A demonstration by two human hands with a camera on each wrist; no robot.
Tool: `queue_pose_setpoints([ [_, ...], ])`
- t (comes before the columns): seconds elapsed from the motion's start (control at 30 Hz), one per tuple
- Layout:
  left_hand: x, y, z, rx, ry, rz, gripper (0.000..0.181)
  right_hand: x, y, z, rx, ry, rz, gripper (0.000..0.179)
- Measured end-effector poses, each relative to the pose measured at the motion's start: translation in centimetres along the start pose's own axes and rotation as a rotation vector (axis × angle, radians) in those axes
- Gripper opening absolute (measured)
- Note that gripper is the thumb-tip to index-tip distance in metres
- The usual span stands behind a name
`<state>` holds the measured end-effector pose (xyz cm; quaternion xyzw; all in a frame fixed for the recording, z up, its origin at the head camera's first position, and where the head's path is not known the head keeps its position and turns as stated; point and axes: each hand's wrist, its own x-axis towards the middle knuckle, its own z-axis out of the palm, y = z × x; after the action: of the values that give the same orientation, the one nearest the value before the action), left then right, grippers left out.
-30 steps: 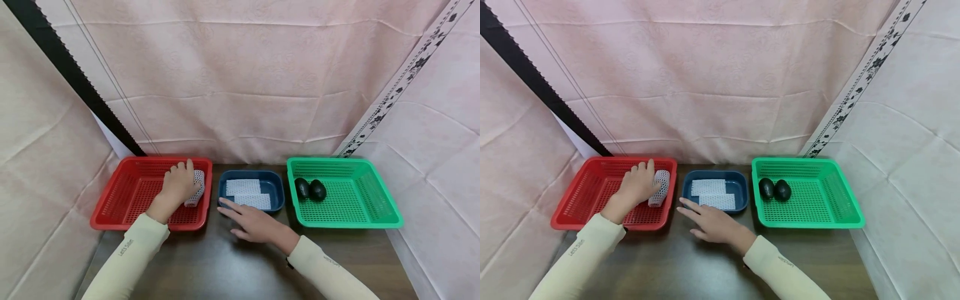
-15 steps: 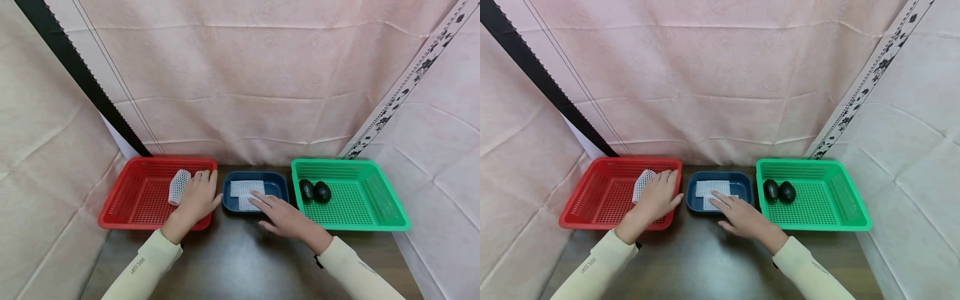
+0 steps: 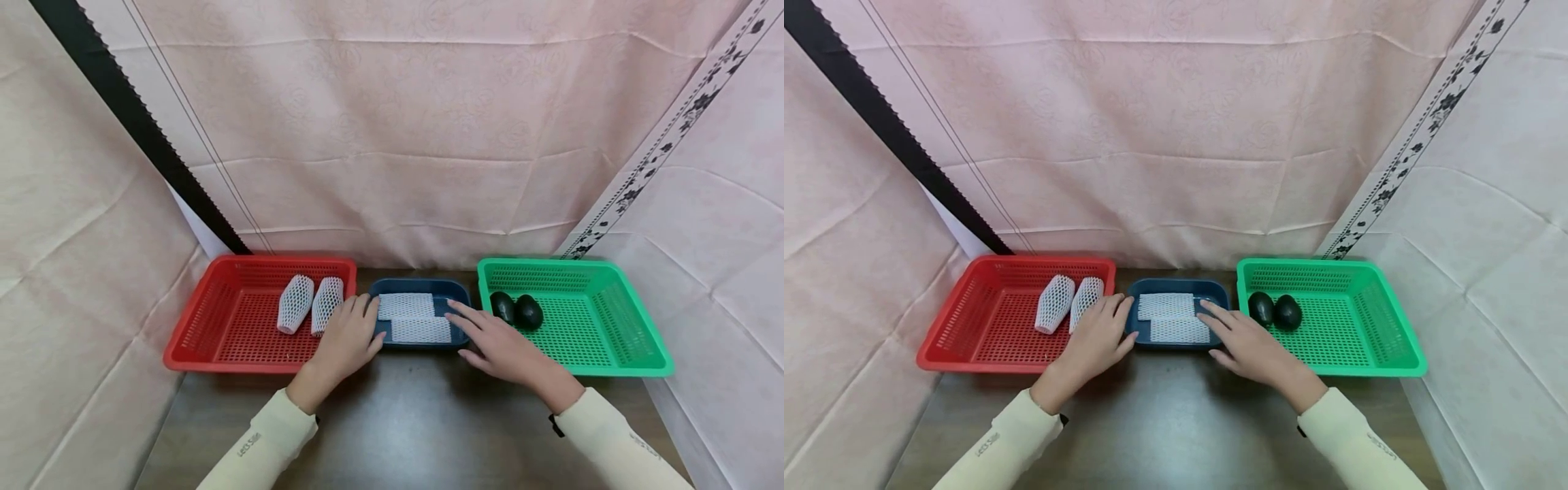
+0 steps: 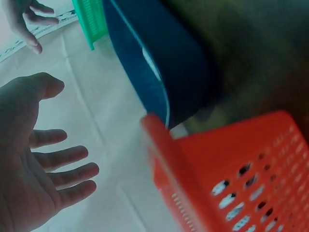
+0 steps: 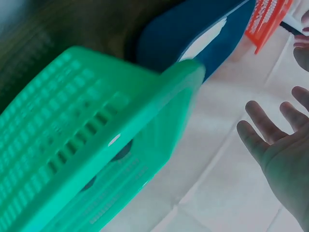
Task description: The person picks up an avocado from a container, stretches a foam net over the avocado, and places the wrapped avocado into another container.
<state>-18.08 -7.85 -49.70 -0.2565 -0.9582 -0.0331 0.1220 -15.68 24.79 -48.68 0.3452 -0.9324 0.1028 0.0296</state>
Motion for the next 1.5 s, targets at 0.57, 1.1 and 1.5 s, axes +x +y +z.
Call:
queue_pose_setpoints([
  [0.57,-0.2,2.9,4.7,-0.031,0.012,0.089,0.060,-2.6,6.2,-1.2,0.016,0.032,0.137,0.074],
  [1.1,-0.2,3.6,8.4,0.028,-0.025,0.147,0.050,-3.5,12.4,-2.2,0.209,-0.040,0.367,0.072],
  [1.5,-0.5,3.4,9.4,0.087,0.001,0.193,0.023,-3.4,15.1,-1.1,0.250,-0.100,0.474,0.071],
])
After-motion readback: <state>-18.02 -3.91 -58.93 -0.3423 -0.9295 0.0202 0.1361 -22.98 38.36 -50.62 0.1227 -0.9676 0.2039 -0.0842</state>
